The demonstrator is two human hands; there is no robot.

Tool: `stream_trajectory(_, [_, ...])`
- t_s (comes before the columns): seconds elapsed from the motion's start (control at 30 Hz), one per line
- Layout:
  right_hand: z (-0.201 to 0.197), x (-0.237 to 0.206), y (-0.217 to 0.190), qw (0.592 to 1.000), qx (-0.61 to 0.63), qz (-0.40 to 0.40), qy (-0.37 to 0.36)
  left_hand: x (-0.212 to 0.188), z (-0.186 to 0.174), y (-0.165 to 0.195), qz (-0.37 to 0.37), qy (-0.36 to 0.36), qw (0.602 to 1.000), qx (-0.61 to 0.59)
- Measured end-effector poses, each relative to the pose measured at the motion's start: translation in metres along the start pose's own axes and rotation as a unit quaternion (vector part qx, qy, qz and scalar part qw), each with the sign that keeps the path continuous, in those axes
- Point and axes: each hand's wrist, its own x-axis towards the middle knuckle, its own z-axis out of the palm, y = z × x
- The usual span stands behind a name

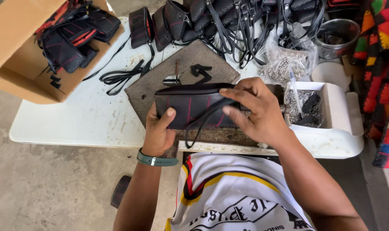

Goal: The person assembles small leather bags at a workbench. They hold a bag, thread and position a leather strap with a metal ring on its side, hammer rivets to secure the strap, mark the bag with a pen, and place finished bags into a cardboard box alongside other completed bags.

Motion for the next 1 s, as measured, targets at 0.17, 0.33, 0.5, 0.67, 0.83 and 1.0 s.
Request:
stream_trajectory(0.17, [0.014,0.013,0.028,0.841,0.462,0.241,0.147,-0.001,0.001,0.004,0.004,0.015,0.998,-0.053])
stream_trajectory(0.33, [0.021,0.005,0.041,0.732,0.599,0.274,0.174,-0.006,-0.011,0.004,0.001,0.039,0.997,-0.066])
stream_trajectory(0.5, [0.035,-0.001,0.042,0.700,0.631,0.272,0.195,-0.012,-0.022,0.006,0.032,0.040,0.999,-0.016])
stream_trajectory(0.67, [0.041,0.000,0.048,0.688,0.633,0.301,0.187,-0.014,-0.020,0.011,0.042,0.046,0.998,-0.023])
stream_trajectory(0.83, [0.035,-0.012,0.059,0.771,0.467,0.428,0.067,-0.013,-0.018,0.019,0.030,0.097,0.995,-0.017])
stream_trajectory(1.0, [0.023,-0.036,0.058,0.897,0.260,0.350,0.070,-0.012,-0.030,0.018,0.053,0.079,0.995,0.009])
